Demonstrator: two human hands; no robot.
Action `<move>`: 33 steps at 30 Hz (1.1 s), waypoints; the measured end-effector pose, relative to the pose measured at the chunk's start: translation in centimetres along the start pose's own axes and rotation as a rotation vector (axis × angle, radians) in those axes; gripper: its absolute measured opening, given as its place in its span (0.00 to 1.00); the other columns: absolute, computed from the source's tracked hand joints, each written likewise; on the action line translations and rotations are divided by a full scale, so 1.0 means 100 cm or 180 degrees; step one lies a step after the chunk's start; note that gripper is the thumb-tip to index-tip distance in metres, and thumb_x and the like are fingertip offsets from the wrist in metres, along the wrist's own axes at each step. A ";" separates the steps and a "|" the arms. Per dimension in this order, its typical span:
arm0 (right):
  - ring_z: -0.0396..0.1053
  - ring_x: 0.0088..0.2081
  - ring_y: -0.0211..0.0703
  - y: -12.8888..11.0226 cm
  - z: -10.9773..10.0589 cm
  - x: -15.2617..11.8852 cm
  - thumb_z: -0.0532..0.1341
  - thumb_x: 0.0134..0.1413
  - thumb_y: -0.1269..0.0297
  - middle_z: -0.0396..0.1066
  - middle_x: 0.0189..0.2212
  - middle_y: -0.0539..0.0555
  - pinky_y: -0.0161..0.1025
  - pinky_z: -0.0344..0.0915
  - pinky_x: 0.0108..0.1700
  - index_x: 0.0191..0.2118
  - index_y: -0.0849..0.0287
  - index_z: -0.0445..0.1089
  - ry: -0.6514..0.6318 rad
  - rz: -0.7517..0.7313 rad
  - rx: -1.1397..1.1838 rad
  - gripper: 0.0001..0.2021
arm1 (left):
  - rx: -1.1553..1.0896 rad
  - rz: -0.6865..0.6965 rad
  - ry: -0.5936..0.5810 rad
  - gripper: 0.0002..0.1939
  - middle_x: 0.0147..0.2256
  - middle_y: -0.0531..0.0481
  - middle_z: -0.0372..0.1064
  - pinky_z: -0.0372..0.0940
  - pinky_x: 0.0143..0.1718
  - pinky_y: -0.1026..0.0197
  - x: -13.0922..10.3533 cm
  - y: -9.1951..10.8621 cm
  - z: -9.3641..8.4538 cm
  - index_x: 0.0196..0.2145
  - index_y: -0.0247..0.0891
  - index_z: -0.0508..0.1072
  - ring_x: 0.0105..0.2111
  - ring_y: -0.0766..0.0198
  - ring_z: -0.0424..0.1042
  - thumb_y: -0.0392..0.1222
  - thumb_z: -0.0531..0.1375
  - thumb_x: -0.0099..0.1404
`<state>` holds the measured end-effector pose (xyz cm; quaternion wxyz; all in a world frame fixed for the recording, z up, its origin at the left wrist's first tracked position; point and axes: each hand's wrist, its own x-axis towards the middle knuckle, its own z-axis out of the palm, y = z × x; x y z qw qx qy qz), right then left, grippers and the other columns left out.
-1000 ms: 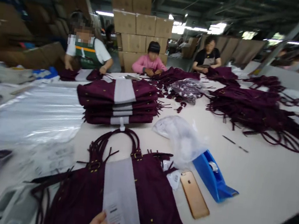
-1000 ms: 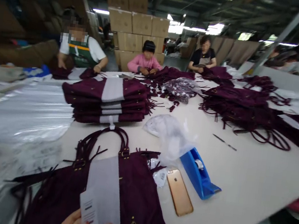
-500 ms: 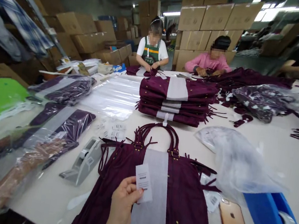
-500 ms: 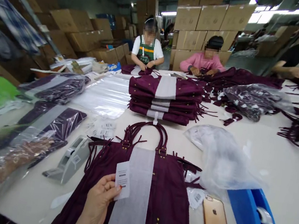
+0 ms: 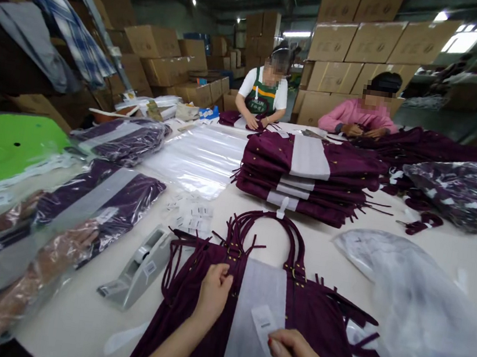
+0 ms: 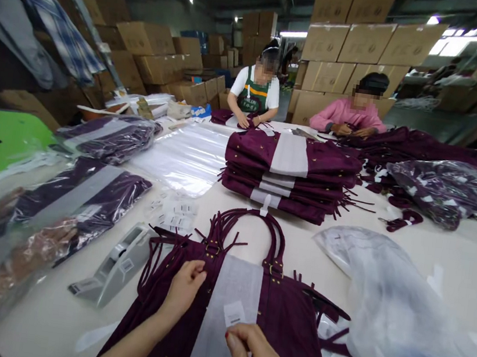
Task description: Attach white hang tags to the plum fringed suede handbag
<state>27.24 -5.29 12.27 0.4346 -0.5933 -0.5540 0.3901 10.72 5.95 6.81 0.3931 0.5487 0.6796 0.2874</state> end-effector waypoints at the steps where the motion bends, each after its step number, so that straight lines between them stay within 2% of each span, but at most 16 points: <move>1: 0.66 0.28 0.38 0.004 0.003 0.009 0.55 0.53 0.57 0.68 0.24 0.50 0.30 0.63 0.31 0.29 0.55 0.69 0.0017 0.0066 -0.0115 0.10 | 0.0104 -0.0061 0.0051 0.10 0.33 0.48 0.64 0.58 0.42 0.62 0.018 0.003 -0.001 0.35 0.34 0.68 0.34 0.66 0.64 0.33 0.53 0.53; 4: 0.67 0.27 0.38 0.019 0.014 0.034 0.52 0.55 0.55 0.69 0.25 0.49 0.31 0.62 0.30 0.29 0.55 0.69 0.0307 0.0014 -0.0709 0.13 | 0.0122 -0.0386 -0.0056 0.08 0.25 0.51 0.63 0.59 0.36 0.63 0.063 0.008 0.000 0.27 0.34 0.68 0.30 0.66 0.65 0.27 0.55 0.47; 7: 0.68 0.26 0.41 0.030 0.025 0.059 0.51 0.56 0.58 0.70 0.25 0.51 0.35 0.60 0.30 0.29 0.57 0.68 0.0592 -0.0186 -0.1673 0.13 | -0.0071 -0.0728 -0.0269 0.07 0.15 0.57 0.55 0.55 0.23 0.66 0.087 0.007 0.005 0.18 0.35 0.63 0.19 0.68 0.60 0.25 0.56 0.42; 11: 0.69 0.27 0.43 0.029 0.039 0.089 0.51 0.55 0.68 0.71 0.25 0.52 0.36 0.57 0.30 0.27 0.58 0.68 0.0319 -0.0069 -0.2763 0.11 | -0.0435 -0.1008 -0.0575 0.09 0.11 0.61 0.46 0.45 0.16 0.69 0.094 0.008 0.003 0.15 0.37 0.56 0.12 0.74 0.49 0.27 0.54 0.41; 14: 0.69 0.29 0.44 0.021 0.051 0.108 0.51 0.54 0.71 0.71 0.26 0.54 0.37 0.56 0.31 0.27 0.59 0.68 0.0015 0.0226 -0.3180 0.10 | -0.0603 -0.1010 -0.0809 0.08 0.11 0.61 0.47 0.43 0.15 0.69 0.092 0.013 -0.004 0.16 0.37 0.57 0.12 0.75 0.47 0.26 0.52 0.39; 17: 0.69 0.30 0.44 0.017 0.064 0.123 0.50 0.54 0.74 0.71 0.27 0.55 0.37 0.55 0.30 0.28 0.60 0.69 -0.0195 0.0378 -0.3307 0.12 | -0.0642 -0.0820 -0.0958 0.09 0.13 0.61 0.50 0.43 0.15 0.69 0.090 0.017 -0.009 0.18 0.36 0.59 0.13 0.74 0.49 0.25 0.50 0.38; 20: 0.69 0.31 0.43 0.016 0.078 0.135 0.49 0.54 0.74 0.72 0.28 0.56 0.36 0.54 0.30 0.30 0.60 0.69 -0.0291 0.0488 -0.3062 0.12 | -0.0500 -0.0406 -0.1135 0.11 0.17 0.60 0.56 0.47 0.17 0.69 0.091 0.017 -0.012 0.20 0.36 0.60 0.16 0.74 0.53 0.24 0.49 0.38; 25: 0.69 0.34 0.46 0.015 0.092 0.144 0.51 0.52 0.71 0.73 0.30 0.58 0.37 0.56 0.32 0.30 0.60 0.69 -0.0220 0.0961 -0.1798 0.10 | 0.0453 0.0759 -0.1480 0.12 0.19 0.59 0.55 0.51 0.26 0.69 0.096 0.012 -0.022 0.22 0.37 0.61 0.23 0.71 0.56 0.22 0.49 0.42; 27: 0.70 0.32 0.44 0.016 0.088 0.145 0.51 0.52 0.69 0.73 0.26 0.56 0.36 0.57 0.31 0.28 0.59 0.69 -0.0316 0.1077 -0.1418 0.10 | 0.0903 0.1024 -0.1492 0.11 0.20 0.58 0.56 0.51 0.27 0.68 0.097 0.011 -0.027 0.23 0.38 0.62 0.24 0.70 0.57 0.23 0.49 0.46; 29: 0.69 0.25 0.40 0.018 0.079 0.142 0.48 0.55 0.65 0.72 0.21 0.53 0.34 0.58 0.27 0.29 0.60 0.68 -0.0537 0.1170 -0.1052 0.12 | 0.1316 0.1216 -0.1503 0.09 0.21 0.57 0.58 0.51 0.28 0.68 0.098 0.010 -0.031 0.24 0.38 0.63 0.25 0.70 0.59 0.26 0.49 0.50; 31: 0.67 0.19 0.37 0.020 0.066 0.137 0.46 0.57 0.58 0.71 0.19 0.50 0.33 0.59 0.24 0.34 0.61 0.66 -0.0787 0.1336 -0.0244 0.15 | 0.1516 0.1262 -0.1511 0.08 0.22 0.56 0.61 0.53 0.29 0.68 0.098 0.010 -0.033 0.24 0.38 0.64 0.26 0.69 0.62 0.28 0.50 0.52; 33: 0.66 0.19 0.36 0.021 0.052 0.131 0.52 0.52 0.53 0.71 0.19 0.49 0.33 0.60 0.25 0.40 0.62 0.63 -0.0974 0.1545 0.0783 0.17 | 0.1656 0.1258 -0.1473 0.08 0.23 0.55 0.62 0.53 0.29 0.67 0.097 0.010 -0.034 0.23 0.38 0.65 0.26 0.68 0.62 0.28 0.50 0.52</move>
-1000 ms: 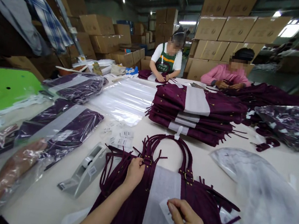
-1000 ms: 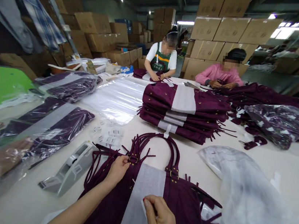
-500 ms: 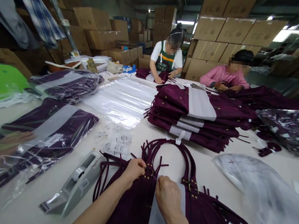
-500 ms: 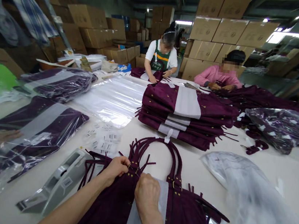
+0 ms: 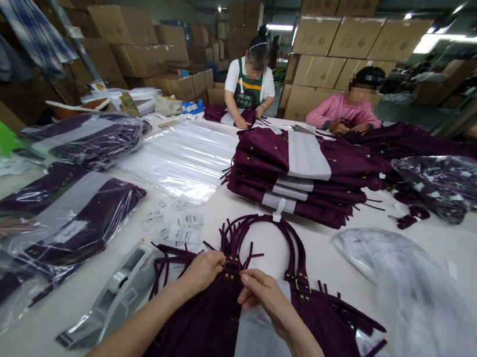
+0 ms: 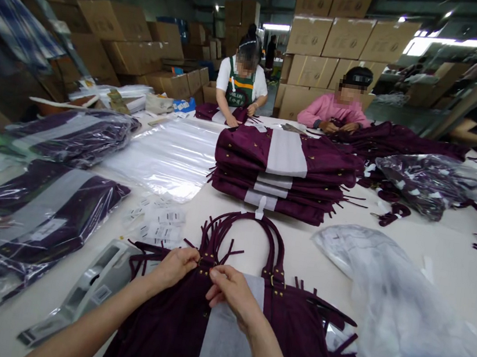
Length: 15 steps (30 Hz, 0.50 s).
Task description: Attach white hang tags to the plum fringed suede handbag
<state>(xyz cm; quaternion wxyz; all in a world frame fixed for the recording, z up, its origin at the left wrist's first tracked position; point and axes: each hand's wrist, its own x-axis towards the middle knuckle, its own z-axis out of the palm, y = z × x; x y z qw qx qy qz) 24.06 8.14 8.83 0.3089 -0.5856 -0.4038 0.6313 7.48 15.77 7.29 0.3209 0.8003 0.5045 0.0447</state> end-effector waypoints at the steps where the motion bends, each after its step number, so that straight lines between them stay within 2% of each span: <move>1: 0.66 0.20 0.36 0.001 -0.004 -0.005 0.57 0.47 0.54 0.71 0.20 0.49 0.33 0.60 0.27 0.42 0.62 0.62 -0.0168 0.0029 0.0442 0.19 | 0.0045 -0.0032 0.0013 0.08 0.23 0.55 0.63 0.53 0.30 0.67 0.000 0.000 0.000 0.23 0.38 0.65 0.26 0.68 0.62 0.28 0.50 0.52; 4: 0.66 0.23 0.35 0.004 -0.010 -0.018 0.65 0.33 0.66 0.71 0.21 0.47 0.33 0.60 0.29 0.41 0.61 0.62 -0.0443 0.0039 0.1026 0.23 | 0.0181 -0.0147 0.0050 0.08 0.23 0.53 0.65 0.54 0.30 0.66 -0.001 0.003 0.002 0.23 0.38 0.66 0.27 0.67 0.64 0.29 0.50 0.53; 7: 0.65 0.23 0.34 0.006 -0.010 -0.025 0.64 0.29 0.71 0.71 0.22 0.47 0.32 0.58 0.29 0.37 0.61 0.65 -0.0481 0.0051 0.1062 0.20 | 0.0353 -0.0268 0.0060 0.09 0.25 0.51 0.67 0.55 0.31 0.65 -0.003 0.005 0.001 0.25 0.38 0.68 0.29 0.64 0.66 0.30 0.50 0.54; 11: 0.61 0.21 0.32 0.011 -0.011 -0.026 0.64 0.28 0.70 0.68 0.20 0.45 0.31 0.55 0.26 0.30 0.61 0.67 -0.0162 0.0089 0.0997 0.15 | 0.0543 -0.0389 0.0058 0.10 0.28 0.49 0.70 0.56 0.32 0.63 -0.005 0.004 -0.001 0.28 0.39 0.70 0.31 0.61 0.68 0.33 0.50 0.56; 15: 0.58 0.20 0.32 0.024 -0.010 -0.017 0.65 0.30 0.64 0.63 0.17 0.43 0.31 0.54 0.25 0.25 0.60 0.65 0.0244 -0.0068 0.0684 0.12 | 0.0735 -0.0424 0.0043 0.10 0.29 0.45 0.69 0.58 0.33 0.60 -0.010 0.004 -0.002 0.29 0.38 0.70 0.32 0.58 0.69 0.33 0.48 0.58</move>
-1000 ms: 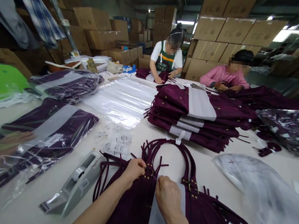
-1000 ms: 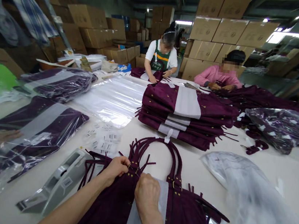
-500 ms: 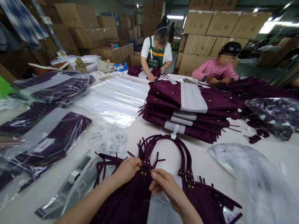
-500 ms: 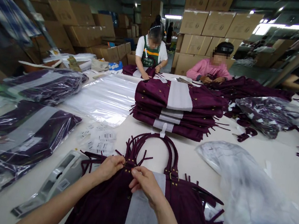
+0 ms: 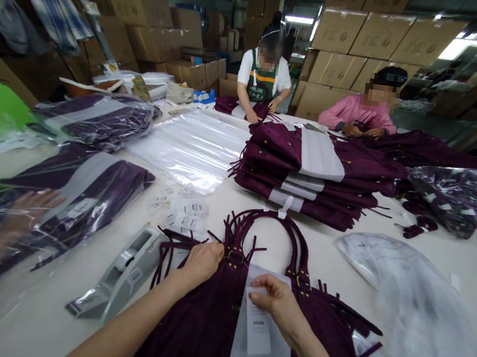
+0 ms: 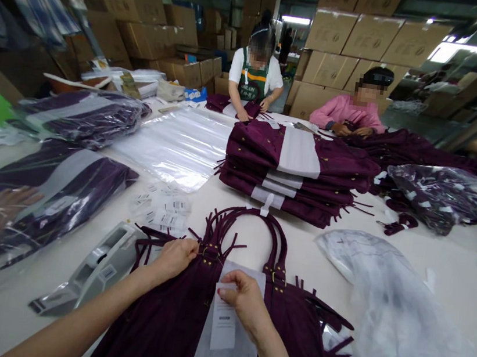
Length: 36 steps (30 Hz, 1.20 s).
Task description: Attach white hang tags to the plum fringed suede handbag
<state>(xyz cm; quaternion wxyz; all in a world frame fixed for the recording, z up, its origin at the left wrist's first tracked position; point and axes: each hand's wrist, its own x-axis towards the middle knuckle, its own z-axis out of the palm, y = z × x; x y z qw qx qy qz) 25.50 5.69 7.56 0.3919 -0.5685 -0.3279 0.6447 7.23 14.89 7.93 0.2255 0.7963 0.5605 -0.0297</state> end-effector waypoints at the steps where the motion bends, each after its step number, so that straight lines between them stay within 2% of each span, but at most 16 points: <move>1: 0.57 0.19 0.32 0.005 0.000 0.003 0.65 0.31 0.62 0.61 0.16 0.43 0.32 0.53 0.24 0.25 0.60 0.65 0.0074 -0.0042 -0.0090 0.12 | 0.0049 0.0008 0.0001 0.11 0.29 0.44 0.69 0.58 0.33 0.59 -0.002 0.000 -0.001 0.30 0.37 0.70 0.31 0.57 0.69 0.34 0.48 0.59; 4: 0.55 0.18 0.34 0.020 0.003 0.012 0.61 0.37 0.56 0.58 0.15 0.43 0.33 0.52 0.22 0.27 0.59 0.65 0.0286 -0.0239 -0.0556 0.12 | 0.0205 0.0124 0.0006 0.11 0.31 0.42 0.68 0.58 0.35 0.56 -0.009 0.002 -0.004 0.30 0.35 0.70 0.32 0.56 0.68 0.34 0.47 0.60; 8: 0.60 0.22 0.37 0.031 0.007 0.018 0.55 0.47 0.54 0.63 0.18 0.47 0.35 0.55 0.25 0.26 0.58 0.66 0.0501 -0.0945 -0.1618 0.13 | 0.0361 0.0633 0.0231 0.10 0.33 0.43 0.66 0.57 0.39 0.57 -0.014 0.007 -0.009 0.26 0.35 0.69 0.37 0.57 0.66 0.30 0.49 0.57; 12: 0.63 0.22 0.38 0.031 0.012 0.021 0.48 0.56 0.52 0.66 0.20 0.49 0.34 0.58 0.27 0.28 0.57 0.66 0.0601 -0.1488 -0.2443 0.17 | -0.0441 0.0876 0.0194 0.10 0.31 0.50 0.66 0.57 0.34 0.65 -0.010 0.016 -0.002 0.23 0.36 0.67 0.31 0.67 0.64 0.26 0.50 0.52; 14: 0.65 0.25 0.38 0.029 0.014 0.022 0.45 0.58 0.51 0.66 0.23 0.50 0.34 0.59 0.28 0.29 0.57 0.66 0.0714 -0.1757 -0.2784 0.19 | -0.0937 0.0760 0.0118 0.08 0.26 0.53 0.64 0.56 0.29 0.66 -0.006 0.021 0.005 0.21 0.36 0.66 0.26 0.69 0.62 0.27 0.51 0.51; 16: 0.65 0.29 0.38 0.026 0.015 0.023 0.44 0.59 0.52 0.65 0.26 0.52 0.34 0.60 0.31 0.28 0.57 0.67 0.0856 -0.2066 -0.3130 0.21 | -0.1415 0.0428 0.0041 0.07 0.20 0.55 0.60 0.54 0.26 0.66 -0.005 0.025 0.014 0.18 0.36 0.64 0.23 0.70 0.59 0.29 0.53 0.50; 18: 0.64 0.30 0.39 0.024 0.014 0.023 0.45 0.60 0.54 0.64 0.26 0.53 0.35 0.60 0.32 0.26 0.58 0.67 0.1014 -0.2338 -0.3486 0.21 | -0.1966 0.0078 -0.0085 0.06 0.17 0.56 0.58 0.53 0.23 0.67 -0.005 0.027 0.020 0.18 0.35 0.63 0.20 0.70 0.58 0.33 0.55 0.50; 20: 0.62 0.30 0.40 0.024 0.013 0.023 0.47 0.60 0.58 0.64 0.25 0.53 0.36 0.60 0.33 0.26 0.58 0.68 0.1115 -0.2551 -0.3702 0.18 | -0.2579 -0.0046 -0.0301 0.07 0.17 0.56 0.59 0.54 0.22 0.67 -0.007 0.027 0.024 0.20 0.35 0.65 0.20 0.70 0.60 0.39 0.56 0.52; 23: 0.63 0.30 0.39 0.025 0.011 0.022 0.50 0.59 0.62 0.66 0.26 0.53 0.36 0.61 0.34 0.29 0.59 0.69 0.0998 -0.2656 -0.3402 0.13 | -0.3392 -0.0027 -0.0594 0.15 0.19 0.53 0.62 0.58 0.26 0.66 -0.010 0.025 0.023 0.25 0.32 0.69 0.22 0.68 0.63 0.47 0.51 0.57; 25: 0.64 0.29 0.38 0.026 0.011 0.023 0.51 0.58 0.61 0.66 0.25 0.52 0.34 0.62 0.33 0.29 0.59 0.69 0.0860 -0.2462 -0.2850 0.12 | -0.3519 0.0050 -0.0561 0.12 0.23 0.51 0.64 0.60 0.29 0.66 -0.011 0.023 0.023 0.29 0.32 0.70 0.25 0.68 0.64 0.42 0.51 0.56; 28: 0.65 0.26 0.37 0.027 0.014 0.026 0.54 0.55 0.56 0.67 0.22 0.50 0.33 0.62 0.29 0.26 0.58 0.68 0.0936 -0.1922 -0.2031 0.14 | -0.3089 0.0427 -0.0330 0.10 0.28 0.53 0.63 0.58 0.29 0.68 -0.010 0.022 0.027 0.31 0.35 0.73 0.27 0.70 0.62 0.33 0.56 0.49; 31: 0.65 0.24 0.38 0.025 0.017 0.028 0.55 0.52 0.52 0.67 0.20 0.49 0.34 0.62 0.28 0.24 0.58 0.68 0.1102 -0.1616 -0.1671 0.16 | -0.2650 0.0517 -0.0135 0.07 0.26 0.54 0.60 0.56 0.28 0.68 -0.008 0.024 0.033 0.28 0.36 0.74 0.26 0.71 0.60 0.33 0.57 0.50; 36: 0.65 0.26 0.37 0.022 0.017 0.025 0.54 0.54 0.55 0.66 0.23 0.51 0.34 0.61 0.30 0.26 0.59 0.69 0.1117 -0.2014 -0.2159 0.14 | -0.1886 0.0271 -0.0002 0.05 0.25 0.55 0.61 0.53 0.27 0.66 -0.006 0.030 0.037 0.25 0.37 0.72 0.25 0.69 0.61 0.40 0.58 0.54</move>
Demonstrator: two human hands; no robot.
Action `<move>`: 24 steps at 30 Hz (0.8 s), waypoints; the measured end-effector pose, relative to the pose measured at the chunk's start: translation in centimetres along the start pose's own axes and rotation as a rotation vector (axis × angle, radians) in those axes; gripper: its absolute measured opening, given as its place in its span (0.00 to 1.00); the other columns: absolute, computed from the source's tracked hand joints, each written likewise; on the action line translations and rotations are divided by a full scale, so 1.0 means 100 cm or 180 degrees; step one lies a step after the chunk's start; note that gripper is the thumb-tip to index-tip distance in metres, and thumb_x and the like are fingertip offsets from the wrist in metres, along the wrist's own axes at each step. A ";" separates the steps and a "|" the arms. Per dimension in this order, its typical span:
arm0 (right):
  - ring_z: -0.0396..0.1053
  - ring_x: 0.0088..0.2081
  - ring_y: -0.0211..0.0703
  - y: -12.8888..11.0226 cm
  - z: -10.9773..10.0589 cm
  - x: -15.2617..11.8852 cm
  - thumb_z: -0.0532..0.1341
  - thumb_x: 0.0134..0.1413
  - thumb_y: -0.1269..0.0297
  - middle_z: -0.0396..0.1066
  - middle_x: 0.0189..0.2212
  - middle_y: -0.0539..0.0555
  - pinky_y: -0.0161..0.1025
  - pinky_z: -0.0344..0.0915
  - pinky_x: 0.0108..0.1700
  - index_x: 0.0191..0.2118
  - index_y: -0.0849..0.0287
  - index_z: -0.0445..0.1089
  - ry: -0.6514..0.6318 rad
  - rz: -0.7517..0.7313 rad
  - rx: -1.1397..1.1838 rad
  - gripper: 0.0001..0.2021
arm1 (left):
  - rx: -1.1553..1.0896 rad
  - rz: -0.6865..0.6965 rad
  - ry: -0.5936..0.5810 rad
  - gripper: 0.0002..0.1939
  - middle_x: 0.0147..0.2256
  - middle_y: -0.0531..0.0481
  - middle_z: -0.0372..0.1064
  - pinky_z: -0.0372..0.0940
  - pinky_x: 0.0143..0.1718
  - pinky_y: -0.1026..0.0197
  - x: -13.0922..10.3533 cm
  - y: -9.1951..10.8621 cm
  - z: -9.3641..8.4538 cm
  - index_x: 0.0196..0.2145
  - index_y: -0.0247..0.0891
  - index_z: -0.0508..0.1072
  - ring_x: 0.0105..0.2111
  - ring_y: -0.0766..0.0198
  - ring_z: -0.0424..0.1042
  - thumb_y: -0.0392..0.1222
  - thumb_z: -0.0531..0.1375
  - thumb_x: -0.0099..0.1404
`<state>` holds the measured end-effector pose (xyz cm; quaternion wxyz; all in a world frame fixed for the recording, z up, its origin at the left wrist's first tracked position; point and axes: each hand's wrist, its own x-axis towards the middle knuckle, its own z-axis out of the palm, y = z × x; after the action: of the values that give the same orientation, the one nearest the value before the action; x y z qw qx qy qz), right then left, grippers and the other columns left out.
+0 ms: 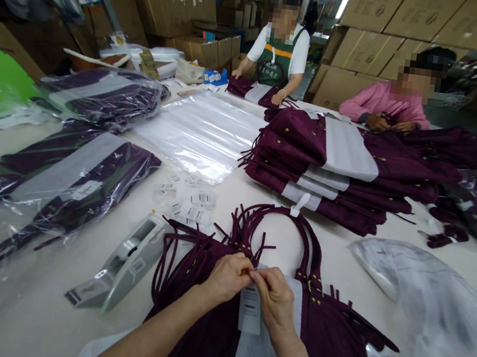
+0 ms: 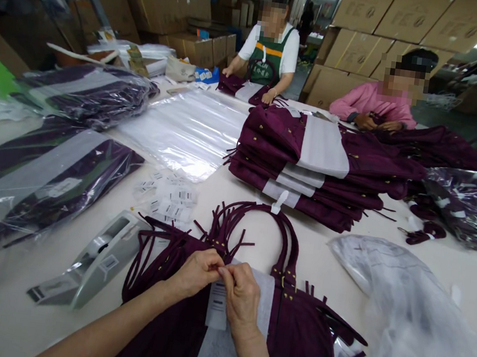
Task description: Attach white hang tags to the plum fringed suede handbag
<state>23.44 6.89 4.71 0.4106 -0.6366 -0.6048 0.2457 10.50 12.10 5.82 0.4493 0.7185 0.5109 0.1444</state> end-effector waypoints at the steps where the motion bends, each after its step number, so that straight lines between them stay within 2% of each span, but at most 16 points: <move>1: 0.65 0.27 0.38 0.000 0.000 0.000 0.54 0.55 0.56 0.66 0.23 0.51 0.34 0.61 0.31 0.27 0.59 0.69 -0.0026 -0.0079 -0.0101 0.14 | 0.0146 -0.0056 -0.0015 0.05 0.25 0.55 0.62 0.53 0.27 0.66 0.001 0.002 0.000 0.25 0.37 0.72 0.25 0.69 0.61 0.40 0.58 0.54; 6: 0.67 0.30 0.39 0.001 0.006 -0.005 0.51 0.56 0.59 0.69 0.26 0.53 0.36 0.63 0.34 0.31 0.59 0.70 0.0079 0.0074 -0.0087 0.13 | 0.0656 -0.0264 -0.0029 0.05 0.27 0.53 0.65 0.53 0.29 0.65 0.002 0.008 0.002 0.27 0.38 0.72 0.26 0.68 0.63 0.37 0.56 0.55; 13: 0.68 0.36 0.44 0.006 0.021 -0.012 0.57 0.48 0.56 0.72 0.32 0.55 0.42 0.64 0.42 0.34 0.60 0.71 0.0449 0.1068 0.0805 0.13 | 0.0659 -0.0415 -0.0037 0.05 0.28 0.54 0.66 0.55 0.29 0.66 0.003 0.009 0.002 0.26 0.39 0.71 0.27 0.68 0.64 0.36 0.55 0.54; 16: 0.68 0.35 0.44 0.006 0.026 -0.011 0.60 0.43 0.55 0.72 0.31 0.54 0.42 0.63 0.42 0.33 0.59 0.71 0.0679 0.1395 0.1271 0.14 | 0.0580 -0.0397 0.0015 0.05 0.26 0.55 0.64 0.55 0.29 0.66 0.004 0.009 0.001 0.24 0.38 0.70 0.26 0.69 0.63 0.35 0.55 0.54; 18: 0.67 0.30 0.41 0.006 0.029 -0.009 0.63 0.39 0.54 0.71 0.27 0.51 0.40 0.65 0.36 0.32 0.59 0.70 0.0813 0.1674 0.1757 0.15 | 0.0361 -0.0281 0.0055 0.06 0.25 0.55 0.63 0.56 0.29 0.66 0.003 0.007 0.001 0.22 0.37 0.69 0.26 0.69 0.63 0.33 0.54 0.53; 21: 0.64 0.23 0.36 0.005 0.030 -0.006 0.66 0.34 0.55 0.68 0.21 0.47 0.35 0.62 0.27 0.31 0.59 0.69 0.0903 0.1990 0.2344 0.16 | -0.0355 -0.0154 0.0303 0.05 0.23 0.55 0.63 0.57 0.28 0.67 0.001 0.000 0.001 0.24 0.37 0.69 0.25 0.70 0.63 0.32 0.54 0.52; 24: 0.62 0.22 0.34 0.004 0.028 -0.005 0.67 0.32 0.57 0.67 0.20 0.47 0.32 0.60 0.25 0.28 0.60 0.70 0.0817 0.2078 0.2473 0.14 | -0.1073 -0.0438 0.0601 0.07 0.20 0.58 0.61 0.57 0.24 0.67 -0.004 -0.004 -0.001 0.30 0.36 0.69 0.19 0.71 0.61 0.34 0.54 0.52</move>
<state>21.32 7.06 2.74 0.5893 -0.6177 -0.1839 0.4871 10.01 11.85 5.67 0.5222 0.5799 0.5672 0.2635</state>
